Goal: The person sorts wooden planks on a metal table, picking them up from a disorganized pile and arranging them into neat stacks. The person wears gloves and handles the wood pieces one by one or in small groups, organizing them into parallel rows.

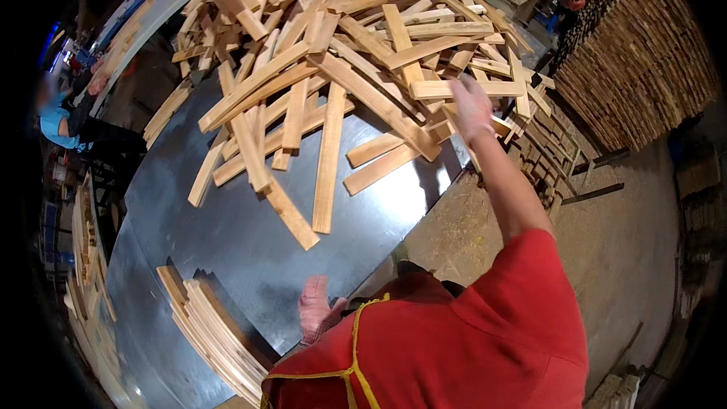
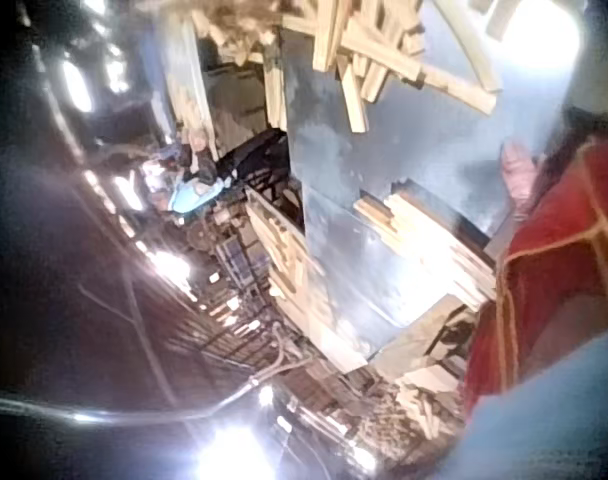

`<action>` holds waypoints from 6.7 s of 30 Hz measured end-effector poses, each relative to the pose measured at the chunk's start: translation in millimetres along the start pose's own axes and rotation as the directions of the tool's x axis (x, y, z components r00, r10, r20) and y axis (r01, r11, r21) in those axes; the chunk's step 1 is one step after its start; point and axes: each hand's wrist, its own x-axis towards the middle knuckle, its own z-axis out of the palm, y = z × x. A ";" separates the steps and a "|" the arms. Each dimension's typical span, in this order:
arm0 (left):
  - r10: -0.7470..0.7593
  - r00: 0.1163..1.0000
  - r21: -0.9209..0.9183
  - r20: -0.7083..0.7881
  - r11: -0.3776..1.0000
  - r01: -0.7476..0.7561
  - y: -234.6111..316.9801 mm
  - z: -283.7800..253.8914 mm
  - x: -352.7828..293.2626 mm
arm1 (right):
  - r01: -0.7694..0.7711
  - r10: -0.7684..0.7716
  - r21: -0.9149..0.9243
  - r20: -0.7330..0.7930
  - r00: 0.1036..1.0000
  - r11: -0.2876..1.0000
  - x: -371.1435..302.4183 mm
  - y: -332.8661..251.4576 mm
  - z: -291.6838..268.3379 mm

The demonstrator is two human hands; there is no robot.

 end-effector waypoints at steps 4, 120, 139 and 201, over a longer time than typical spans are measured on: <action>-0.027 0.986 -0.138 0.165 0.989 0.050 30.9 5.0 60.1 | -0.408 0.396 -0.051 0.378 0.837 0.911 11.7 84.2 -32.9; -0.910 0.342 -0.137 -0.235 0.380 0.915 -94.7 -22.6 -91.1 | -0.783 0.264 0.112 0.904 0.336 0.612 -310.6 -129.0 433.1; -0.848 0.393 0.217 -0.355 0.334 0.917 -97.3 -63.0 -143.7 | 0.828 -0.293 0.082 0.951 0.102 0.555 -411.8 -90.0 173.3; -0.916 -0.021 -0.794 0.401 -0.336 -0.506 -42.0 56.0 -257.6 | 0.149 0.242 -0.207 0.930 -0.276 0.967 -569.0 -85.7 267.4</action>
